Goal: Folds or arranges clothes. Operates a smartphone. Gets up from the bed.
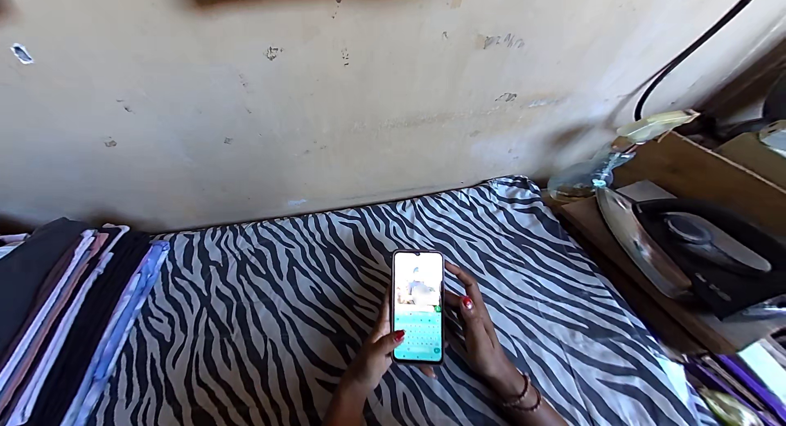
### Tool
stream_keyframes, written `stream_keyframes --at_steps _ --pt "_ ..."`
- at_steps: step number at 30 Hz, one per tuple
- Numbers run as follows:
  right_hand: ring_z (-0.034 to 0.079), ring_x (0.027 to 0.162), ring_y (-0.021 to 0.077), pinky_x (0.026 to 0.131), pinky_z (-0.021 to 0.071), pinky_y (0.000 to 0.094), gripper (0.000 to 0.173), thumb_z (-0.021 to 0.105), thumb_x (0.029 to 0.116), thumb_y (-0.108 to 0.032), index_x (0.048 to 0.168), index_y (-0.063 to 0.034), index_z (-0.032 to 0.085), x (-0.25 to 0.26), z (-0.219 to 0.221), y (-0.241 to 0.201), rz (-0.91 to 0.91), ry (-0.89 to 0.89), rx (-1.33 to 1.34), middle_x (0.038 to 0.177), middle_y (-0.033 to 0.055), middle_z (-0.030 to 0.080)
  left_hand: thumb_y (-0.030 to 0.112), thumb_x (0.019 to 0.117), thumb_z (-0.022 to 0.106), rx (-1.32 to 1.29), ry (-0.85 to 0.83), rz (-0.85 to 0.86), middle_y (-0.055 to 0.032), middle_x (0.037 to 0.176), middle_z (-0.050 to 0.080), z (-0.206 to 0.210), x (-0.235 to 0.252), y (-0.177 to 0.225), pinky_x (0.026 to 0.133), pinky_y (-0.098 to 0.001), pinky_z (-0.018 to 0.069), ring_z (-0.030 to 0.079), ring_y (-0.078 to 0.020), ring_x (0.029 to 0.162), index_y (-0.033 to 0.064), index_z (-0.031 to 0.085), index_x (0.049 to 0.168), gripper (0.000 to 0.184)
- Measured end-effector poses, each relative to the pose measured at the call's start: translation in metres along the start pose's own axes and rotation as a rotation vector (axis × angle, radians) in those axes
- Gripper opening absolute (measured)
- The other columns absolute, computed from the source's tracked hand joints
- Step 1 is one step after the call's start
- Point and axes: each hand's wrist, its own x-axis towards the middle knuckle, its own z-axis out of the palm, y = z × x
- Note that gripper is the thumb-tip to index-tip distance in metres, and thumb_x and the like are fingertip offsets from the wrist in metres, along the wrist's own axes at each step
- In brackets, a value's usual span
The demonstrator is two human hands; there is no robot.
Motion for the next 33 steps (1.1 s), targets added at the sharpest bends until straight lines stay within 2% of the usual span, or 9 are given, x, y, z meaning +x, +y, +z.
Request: stream_keyframes --at_steps 7,10,12,17,25,33 --pt "0.073 0.104 0.0086 0.094 0.0598 0.0278 0.081 0.027 0.1036 -0.066 0.153 -0.0016 0.027 -0.0009 -0.0009 0.0010 -0.013 0.014 -0.010 0.116 0.0018 0.075 0.036 0.0951 0.068 0.074 -0.008 -0.011 -0.0048 0.147 0.053 0.0004 -0.0010 -0.0002 0.078 -0.0459 0.0650 0.069 -0.0276 0.115 0.0193 -0.017 0.156 0.106" --pt "0.073 0.103 0.0079 0.094 0.0601 0.0273 0.080 0.029 0.1036 -0.066 0.153 -0.0028 0.028 -0.0010 -0.0007 0.0022 -0.039 0.014 -0.014 0.114 0.0007 0.075 0.025 0.0916 0.072 0.146 0.013 -0.044 -0.0039 0.144 0.054 0.0044 -0.0014 0.0027 0.078 -0.0448 0.0652 0.071 -0.0252 0.110 0.0158 -0.019 0.155 0.111" --pt "0.073 0.101 0.0077 0.091 0.0609 0.0263 0.078 0.030 0.1038 -0.065 0.154 -0.0050 0.028 -0.0011 -0.0005 0.0027 -0.046 0.009 -0.013 0.113 0.0003 0.075 0.020 0.0916 0.071 0.151 0.008 -0.050 -0.0030 0.144 0.055 0.0047 -0.0011 0.0033 0.079 -0.0448 0.0653 0.071 -0.0250 0.110 0.0170 -0.020 0.155 0.110" --pt "0.073 0.101 0.0080 0.090 0.0612 0.0265 0.081 0.030 0.1028 -0.067 0.153 -0.0034 0.028 -0.0007 0.0003 0.0016 -0.047 0.015 -0.012 0.114 0.0017 0.075 0.033 0.0945 0.070 0.109 -0.020 -0.015 -0.0040 0.146 0.054 -0.0006 -0.0011 -0.0006 0.079 -0.0449 0.0651 0.070 -0.0258 0.114 0.0201 -0.017 0.156 0.107" --pt "0.073 0.101 0.0072 0.090 0.0612 0.0259 0.080 0.030 0.1040 -0.065 0.153 -0.0025 0.027 -0.0013 0.0005 0.0023 -0.048 0.010 -0.026 0.114 0.0012 0.075 0.032 0.0965 0.065 0.060 -0.042 -0.007 -0.0049 0.146 0.054 -0.0027 -0.0008 -0.0021 0.078 -0.0464 0.0648 0.069 -0.0285 0.115 0.0212 -0.016 0.157 0.102" --pt "0.074 0.098 0.0064 0.086 0.0617 0.0248 0.080 0.031 0.1040 -0.065 0.154 -0.0029 0.027 -0.0007 0.0005 0.0029 -0.050 0.004 -0.017 0.110 0.0003 0.076 0.033 0.0959 0.066 0.043 -0.050 -0.006 -0.0052 0.146 0.055 -0.0027 0.0000 -0.0017 0.079 -0.0470 0.0646 0.068 -0.0287 0.116 0.0219 -0.015 0.157 0.102"
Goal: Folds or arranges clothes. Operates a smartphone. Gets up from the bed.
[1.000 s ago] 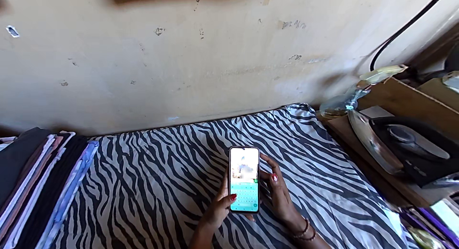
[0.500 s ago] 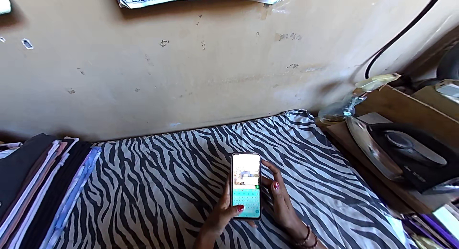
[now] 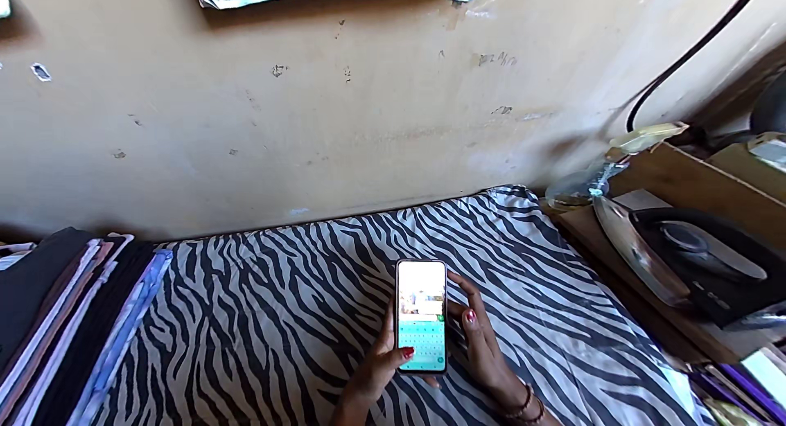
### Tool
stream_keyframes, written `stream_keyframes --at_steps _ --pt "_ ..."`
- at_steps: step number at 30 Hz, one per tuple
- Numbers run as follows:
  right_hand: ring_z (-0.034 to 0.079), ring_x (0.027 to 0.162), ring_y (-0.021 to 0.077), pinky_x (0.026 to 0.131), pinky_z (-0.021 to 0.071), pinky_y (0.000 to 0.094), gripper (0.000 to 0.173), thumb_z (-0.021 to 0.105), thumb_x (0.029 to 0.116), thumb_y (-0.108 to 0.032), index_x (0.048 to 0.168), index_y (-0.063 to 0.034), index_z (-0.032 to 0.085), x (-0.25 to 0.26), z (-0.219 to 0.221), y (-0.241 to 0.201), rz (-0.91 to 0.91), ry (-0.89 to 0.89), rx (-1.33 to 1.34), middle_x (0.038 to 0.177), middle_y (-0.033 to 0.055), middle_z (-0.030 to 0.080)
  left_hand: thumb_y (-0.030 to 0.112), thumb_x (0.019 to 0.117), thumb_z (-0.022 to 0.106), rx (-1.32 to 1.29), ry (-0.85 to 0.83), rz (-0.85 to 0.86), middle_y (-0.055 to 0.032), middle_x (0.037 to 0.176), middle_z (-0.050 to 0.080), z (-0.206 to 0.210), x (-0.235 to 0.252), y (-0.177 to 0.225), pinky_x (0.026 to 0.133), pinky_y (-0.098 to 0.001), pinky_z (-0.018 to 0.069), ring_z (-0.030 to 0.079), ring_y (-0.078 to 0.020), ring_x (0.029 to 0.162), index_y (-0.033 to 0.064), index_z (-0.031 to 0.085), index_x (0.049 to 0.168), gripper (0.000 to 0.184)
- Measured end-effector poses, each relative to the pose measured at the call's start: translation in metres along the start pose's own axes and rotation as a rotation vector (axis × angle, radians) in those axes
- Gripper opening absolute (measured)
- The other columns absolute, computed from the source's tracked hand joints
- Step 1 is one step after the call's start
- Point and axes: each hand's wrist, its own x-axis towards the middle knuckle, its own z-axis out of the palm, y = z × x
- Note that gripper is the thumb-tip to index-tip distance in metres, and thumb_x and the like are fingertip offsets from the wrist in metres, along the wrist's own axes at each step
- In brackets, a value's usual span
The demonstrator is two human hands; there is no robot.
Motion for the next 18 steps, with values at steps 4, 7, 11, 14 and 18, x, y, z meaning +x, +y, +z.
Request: stream_keyframes --at_steps 4,7,11,14,18 --pt "0.074 0.097 0.0062 0.088 0.0616 0.0253 0.079 0.030 0.1038 -0.065 0.153 -0.0037 0.027 0.0002 -0.0003 -0.0009 -0.001 -0.004 -0.002 0.109 -0.0004 0.076 0.033 0.0957 0.066 -0.009 0.011 -0.010 -0.0048 0.146 0.054 0.0017 -0.0002 0.0011 0.078 -0.0468 0.0646 0.069 -0.0284 0.116 0.0218 -0.018 0.156 0.104" --pt "0.073 0.099 0.0061 0.090 0.0613 0.0255 0.079 0.029 0.1040 -0.065 0.153 -0.0035 0.027 -0.0001 -0.0002 -0.0010 -0.009 -0.001 -0.008 0.110 -0.0004 0.076 0.035 0.0965 0.065 -0.017 0.003 -0.004 -0.0046 0.145 0.055 0.0022 -0.0002 0.0018 0.079 -0.0466 0.0647 0.069 -0.0282 0.116 0.0225 -0.016 0.157 0.102" --pt "0.073 0.102 0.0074 0.092 0.0607 0.0263 0.077 0.030 0.1048 -0.064 0.155 -0.0052 0.027 -0.0006 -0.0004 -0.0006 -0.018 -0.005 0.009 0.113 0.0002 0.076 0.034 0.0979 0.064 -0.018 -0.025 0.015 -0.0048 0.147 0.054 0.0011 0.0004 0.0015 0.079 -0.0463 0.0645 0.068 -0.0283 0.117 0.0241 -0.014 0.158 0.099" --pt "0.073 0.102 0.0071 0.092 0.0607 0.0261 0.077 0.030 0.1048 -0.063 0.154 -0.0051 0.027 -0.0006 -0.0003 -0.0010 -0.023 -0.006 0.007 0.114 0.0000 0.076 0.033 0.0976 0.064 -0.017 -0.016 0.007 -0.0041 0.147 0.054 0.0018 -0.0001 0.0020 0.079 -0.0468 0.0644 0.068 -0.0282 0.118 0.0237 -0.015 0.157 0.099" --pt "0.073 0.102 0.0067 0.092 0.0606 0.0260 0.077 0.029 0.1050 -0.063 0.154 -0.0035 0.027 -0.0003 -0.0002 -0.0012 -0.029 -0.006 -0.001 0.113 0.0000 0.076 0.034 0.0973 0.065 -0.023 -0.018 0.008 -0.0046 0.147 0.054 0.0014 -0.0002 0.0014 0.079 -0.0465 0.0646 0.068 -0.0287 0.117 0.0238 -0.015 0.157 0.100"
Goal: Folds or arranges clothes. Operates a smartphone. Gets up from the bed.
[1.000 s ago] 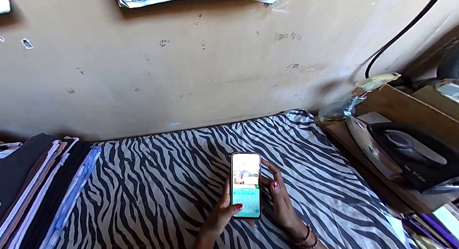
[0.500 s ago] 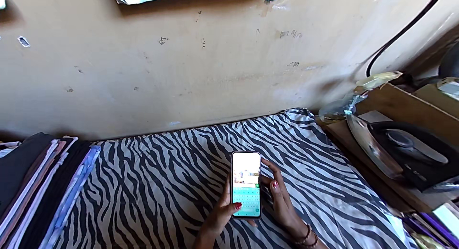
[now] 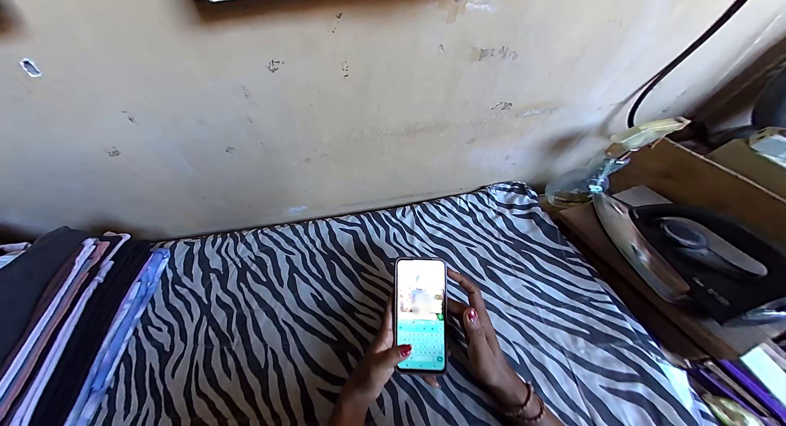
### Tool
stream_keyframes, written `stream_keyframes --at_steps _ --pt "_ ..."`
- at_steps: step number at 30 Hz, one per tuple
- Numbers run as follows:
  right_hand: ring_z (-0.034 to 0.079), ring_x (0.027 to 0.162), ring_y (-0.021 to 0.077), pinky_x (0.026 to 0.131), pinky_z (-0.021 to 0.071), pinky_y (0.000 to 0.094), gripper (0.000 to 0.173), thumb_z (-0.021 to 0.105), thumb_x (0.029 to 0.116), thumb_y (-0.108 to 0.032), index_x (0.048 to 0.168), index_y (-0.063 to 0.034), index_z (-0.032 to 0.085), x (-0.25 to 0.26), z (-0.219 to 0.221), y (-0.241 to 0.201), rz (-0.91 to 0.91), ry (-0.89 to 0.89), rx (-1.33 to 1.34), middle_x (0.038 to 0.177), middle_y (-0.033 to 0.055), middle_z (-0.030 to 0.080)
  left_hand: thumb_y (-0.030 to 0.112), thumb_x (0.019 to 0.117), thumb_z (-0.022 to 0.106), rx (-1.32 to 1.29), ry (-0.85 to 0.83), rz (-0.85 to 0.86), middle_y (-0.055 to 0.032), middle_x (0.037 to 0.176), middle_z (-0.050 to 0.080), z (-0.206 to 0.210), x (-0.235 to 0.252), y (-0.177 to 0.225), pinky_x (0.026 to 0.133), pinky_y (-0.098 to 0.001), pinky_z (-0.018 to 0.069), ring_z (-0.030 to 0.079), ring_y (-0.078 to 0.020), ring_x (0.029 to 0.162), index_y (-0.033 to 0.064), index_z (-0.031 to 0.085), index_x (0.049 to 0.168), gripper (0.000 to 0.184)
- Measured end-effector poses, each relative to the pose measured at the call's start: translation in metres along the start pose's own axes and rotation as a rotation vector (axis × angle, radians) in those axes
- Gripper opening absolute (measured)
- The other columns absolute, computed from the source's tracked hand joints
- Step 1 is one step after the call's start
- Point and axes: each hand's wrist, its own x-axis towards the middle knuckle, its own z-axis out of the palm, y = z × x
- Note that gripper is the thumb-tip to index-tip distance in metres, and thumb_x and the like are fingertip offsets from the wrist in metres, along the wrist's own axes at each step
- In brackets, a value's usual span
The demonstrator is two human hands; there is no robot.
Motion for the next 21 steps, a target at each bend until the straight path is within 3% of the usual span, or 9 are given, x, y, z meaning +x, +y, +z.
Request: stream_keyframes --at_steps 21 --pt "0.073 0.102 0.0056 0.092 0.0605 0.0255 0.081 0.029 0.1044 -0.065 0.153 0.0003 0.026 0.0008 0.0000 -0.0010 0.005 -0.001 -0.016 0.113 -0.0002 0.076 0.038 0.0968 0.065 -0.028 0.017 -0.015 -0.0055 0.147 0.055 -0.0013 -0.0005 0.0004 0.079 -0.0465 0.0647 0.068 -0.0295 0.117 0.0246 -0.014 0.158 0.100"
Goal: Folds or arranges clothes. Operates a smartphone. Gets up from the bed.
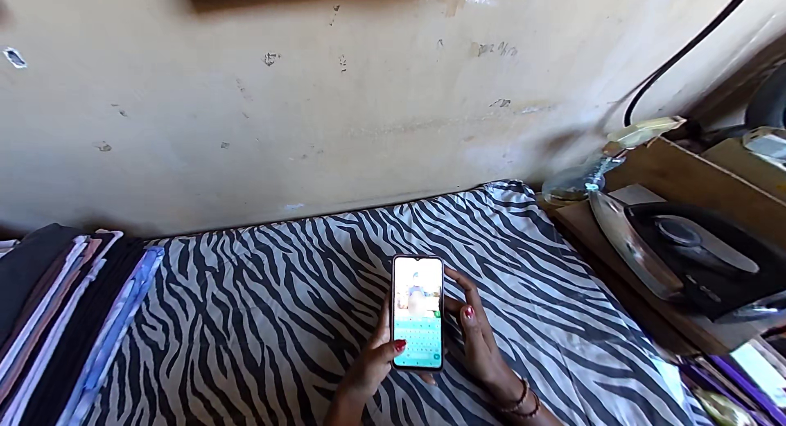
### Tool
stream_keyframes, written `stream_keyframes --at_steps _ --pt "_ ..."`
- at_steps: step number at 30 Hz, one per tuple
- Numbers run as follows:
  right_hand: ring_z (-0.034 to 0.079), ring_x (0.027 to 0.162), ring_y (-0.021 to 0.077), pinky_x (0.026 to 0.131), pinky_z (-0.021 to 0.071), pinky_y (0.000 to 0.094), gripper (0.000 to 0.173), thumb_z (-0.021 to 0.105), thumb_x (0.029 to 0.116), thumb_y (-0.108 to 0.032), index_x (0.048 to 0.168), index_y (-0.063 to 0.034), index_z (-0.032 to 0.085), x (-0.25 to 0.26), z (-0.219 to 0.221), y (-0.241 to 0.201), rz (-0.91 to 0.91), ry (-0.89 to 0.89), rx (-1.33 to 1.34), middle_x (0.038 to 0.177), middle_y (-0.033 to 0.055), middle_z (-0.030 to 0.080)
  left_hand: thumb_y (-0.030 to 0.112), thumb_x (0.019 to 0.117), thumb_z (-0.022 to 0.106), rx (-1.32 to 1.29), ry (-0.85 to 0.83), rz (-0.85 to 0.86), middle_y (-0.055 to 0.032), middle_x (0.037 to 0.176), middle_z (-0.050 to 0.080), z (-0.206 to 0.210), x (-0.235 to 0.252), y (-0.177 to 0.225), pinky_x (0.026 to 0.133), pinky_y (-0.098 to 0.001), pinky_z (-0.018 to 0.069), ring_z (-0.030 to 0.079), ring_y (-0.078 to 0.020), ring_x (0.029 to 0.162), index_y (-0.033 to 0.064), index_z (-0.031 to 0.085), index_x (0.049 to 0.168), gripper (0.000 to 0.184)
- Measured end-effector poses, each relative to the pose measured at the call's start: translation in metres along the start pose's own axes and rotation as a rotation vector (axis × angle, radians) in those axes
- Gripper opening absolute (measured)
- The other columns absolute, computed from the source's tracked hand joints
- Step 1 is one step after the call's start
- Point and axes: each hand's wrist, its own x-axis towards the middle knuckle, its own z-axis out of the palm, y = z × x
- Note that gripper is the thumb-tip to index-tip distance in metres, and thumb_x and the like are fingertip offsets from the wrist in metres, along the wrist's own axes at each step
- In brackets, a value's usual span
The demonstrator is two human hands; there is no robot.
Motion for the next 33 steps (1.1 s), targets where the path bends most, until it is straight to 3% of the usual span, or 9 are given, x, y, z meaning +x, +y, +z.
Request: stream_keyframes --at_steps 7,14,20,27,33 --pt "0.073 0.102 0.0076 0.093 0.0607 0.0270 0.081 0.028 0.1049 -0.064 0.153 0.0013 0.026 -0.0004 -0.0004 0.0009 -0.016 -0.003 0.005 0.113 0.0023 0.076 0.037 0.0981 0.064 -0.017 -0.017 0.006 -0.0056 0.150 0.053 -0.0020 -0.0006 -0.0014 0.080 -0.0478 0.0645 0.066 -0.0304 0.121 0.0284 -0.011 0.160 0.097" --pt "0.072 0.104 0.0054 0.094 0.0596 0.0252 0.081 0.028 0.1041 -0.065 0.153 0.0002 0.027 -0.0005 -0.0004 -0.0005 -0.001 0.010 -0.008 0.116 0.0005 0.075 0.038 0.0971 0.064 0.004 -0.008 0.003 -0.0052 0.147 0.055 -0.0013 -0.0003 -0.0016 0.078 -0.0469 0.0647 0.068 -0.0296 0.118 0.0253 -0.014 0.158 0.100" --pt "0.073 0.103 0.0055 0.094 0.0596 0.0256 0.082 0.028 0.1035 -0.066 0.152 0.0005 0.027 -0.0010 -0.0007 0.0002 0.018 0.014 0.006 0.114 -0.0001 0.076 0.034 0.0888 0.078 0.098 -0.029 -0.023 -0.0066 0.151 0.049 0.0012 -0.0017 0.0020 0.082 -0.0458 0.0648 0.068 -0.0283 0.118 0.0214 -0.019 0.157 0.119" --pt "0.073 0.101 0.0063 0.092 0.0607 0.0258 0.082 0.027 0.1030 -0.067 0.152 -0.0010 0.029 -0.0005 -0.0009 -0.0005 0.020 0.021 -0.007 0.113 -0.0002 0.076 0.034 0.0961 0.067 0.036 -0.071 -0.012 -0.0057 0.152 0.049 -0.0048 -0.0021 -0.0033 0.083 -0.0479 0.0637 0.066 -0.0297 0.121 0.0258 -0.018 0.158 0.106" --pt "0.073 0.102 0.0058 0.093 0.0604 0.0258 0.082 0.028 0.1027 -0.067 0.152 -0.0010 0.028 -0.0008 -0.0013 -0.0009 0.030 0.022 -0.004 0.115 -0.0005 0.076 0.033 0.0967 0.067 0.035 -0.079 -0.008 -0.0058 0.153 0.048 -0.0046 -0.0010 -0.0031 0.085 -0.0486 0.0630 0.065 -0.0303 0.123 0.0267 -0.018 0.158 0.105"
